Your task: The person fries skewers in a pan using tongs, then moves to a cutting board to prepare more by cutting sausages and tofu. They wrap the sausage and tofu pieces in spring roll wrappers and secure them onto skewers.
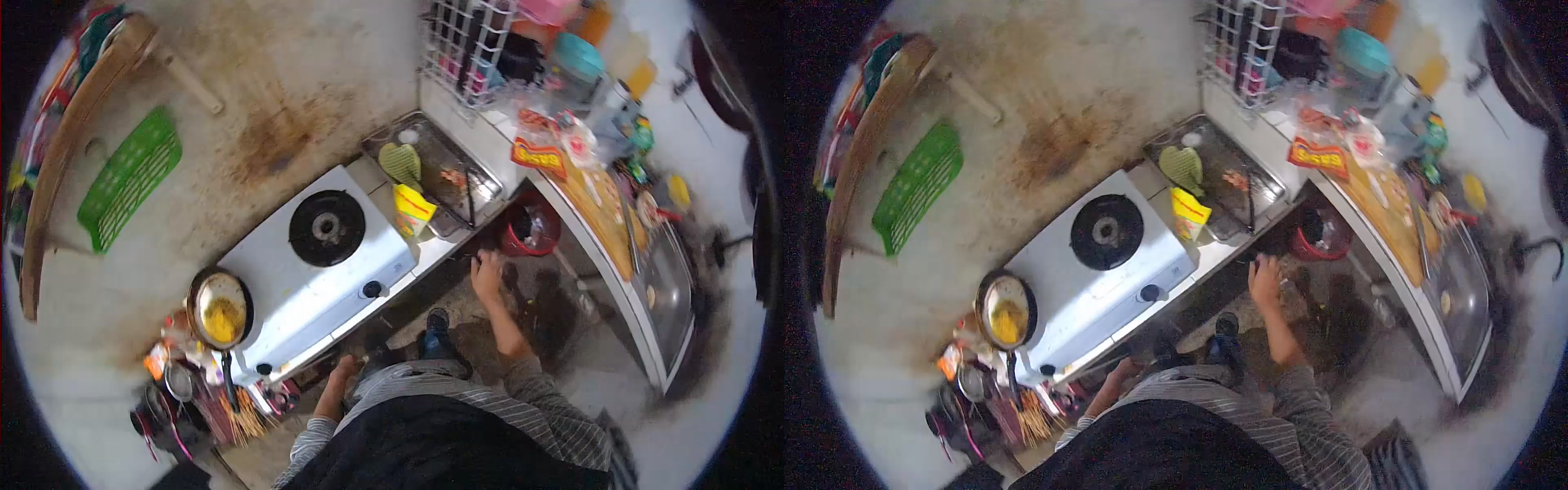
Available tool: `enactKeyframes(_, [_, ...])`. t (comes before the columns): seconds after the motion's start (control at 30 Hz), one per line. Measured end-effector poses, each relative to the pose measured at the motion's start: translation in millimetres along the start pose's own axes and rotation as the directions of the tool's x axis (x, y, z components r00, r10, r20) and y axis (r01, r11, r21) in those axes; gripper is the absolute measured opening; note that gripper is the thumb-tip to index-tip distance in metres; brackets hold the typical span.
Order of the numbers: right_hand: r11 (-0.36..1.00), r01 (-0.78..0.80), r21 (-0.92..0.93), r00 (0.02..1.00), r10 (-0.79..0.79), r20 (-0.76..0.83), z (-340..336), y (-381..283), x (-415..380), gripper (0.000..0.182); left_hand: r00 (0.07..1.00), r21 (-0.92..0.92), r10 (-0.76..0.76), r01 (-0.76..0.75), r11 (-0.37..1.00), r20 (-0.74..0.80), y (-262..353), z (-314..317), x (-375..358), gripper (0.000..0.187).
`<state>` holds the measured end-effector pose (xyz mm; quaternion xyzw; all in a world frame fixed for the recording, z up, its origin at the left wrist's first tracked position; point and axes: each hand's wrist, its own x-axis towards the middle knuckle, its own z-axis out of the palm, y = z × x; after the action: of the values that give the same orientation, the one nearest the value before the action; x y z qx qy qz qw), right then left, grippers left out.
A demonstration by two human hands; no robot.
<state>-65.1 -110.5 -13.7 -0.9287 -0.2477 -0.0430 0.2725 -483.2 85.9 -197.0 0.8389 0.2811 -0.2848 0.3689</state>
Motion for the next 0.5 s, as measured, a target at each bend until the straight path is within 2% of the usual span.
enactKeyframes(0.07, [0.99,-0.04,-0.133,0.995,0.052,0.084,15.9,44.9,-75.7,0.02,0.997,0.052,-0.005,0.001,0.999,0.079,11.3,-21.8,0.5,0.047])
enactKeyframes(0.1, [0.965,-0.22,-0.141,0.895,0.257,0.364,10.4,59.4,-115.7,0.02,0.994,0.09,0.029,-0.038,0.995,0.103,16.4,-31.1,-10.2,0.047])
enactKeyframes(0.13, [0.975,-0.156,-0.158,0.942,0.195,0.273,24.6,88.7,-177.4,0.022,0.99,-0.395,0.139,-0.127,0.91,0.002,20.3,-40.0,-26.0,0.047])
enactKeyframes(0.17, [0.985,-0.105,-0.134,0.972,0.131,0.198,50.3,134.4,-241.0,0.026,0.977,-0.779,0.181,-0.202,0.594,-0.115,21.8,-48.5,-30.9,0.049])
enactKeyframes(0.2, [0.866,-0.25,-0.433,0.744,0.458,0.487,47.0,143.3,-280.9,0.031,0.943,-0.431,0.164,-0.024,0.902,0.29,11.4,-54.9,12.7,0.049])
enactKeyframes(0.23, [0.816,-0.362,-0.45,0.667,0.564,0.486,27.9,134.3,-314.6,0.033,0.929,-0.4,0.186,-0.047,0.916,0.318,-3.5,-27.0,31.9,0.049])
enactKeyframes(0.27, [0.753,-0.463,-0.467,0.575,0.656,0.488,7.7,121.3,-348.1,0.036,0.93,-0.039,0.272,-0.271,0.962,0.248,-1.7,-29.4,44.9,0.044])
enactKeyframes(0.3, [0.652,-0.46,-0.603,0.452,0.756,0.474,3.7,116.2,-382.0,0.037,0.898,0.326,0.387,-0.437,0.838,0.208,32.1,-42.4,51.8,0.039])
enactKeyframes(0.33, [0.545,-0.423,-0.724,0.322,0.837,0.442,-2.2,111.5,-411.7,0.039,0.883,0.332,0.405,-0.465,0.821,0.236,5.1,-36.9,64.0,0.039])
enactKeyframes(0.4, [0.576,-0.644,-0.503,0.348,0.807,0.478,-23.9,100.5,-460.2,0.044,0.842,0.42,0.28,-0.485,0.767,0.461,67.2,-76.2,49.1,0.033])
enactKeyframes(0.43, [0.575,-0.714,-0.4,0.316,0.774,0.549,-30.6,98.1,-481.2,0.045,0.838,0.429,0.28,-0.493,0.757,0.468,81.0,-78.9,46.0,0.033])
enactKeyframes(0.47, [0.563,-0.774,-0.29,0.298,0.728,0.618,-30.3,103.6,-508.5,0.047,0.843,0.345,0.325,-0.485,0.804,0.429,96.2,-84.2,42.9,0.03])
enactKeyframes(0.5, [0.56,-0.781,-0.276,0.302,0.726,0.618,-22.9,107.1,-521.8,0.047,0.85,0.257,0.364,-0.476,0.841,0.381,102.5,-85.0,48.0,0.026])
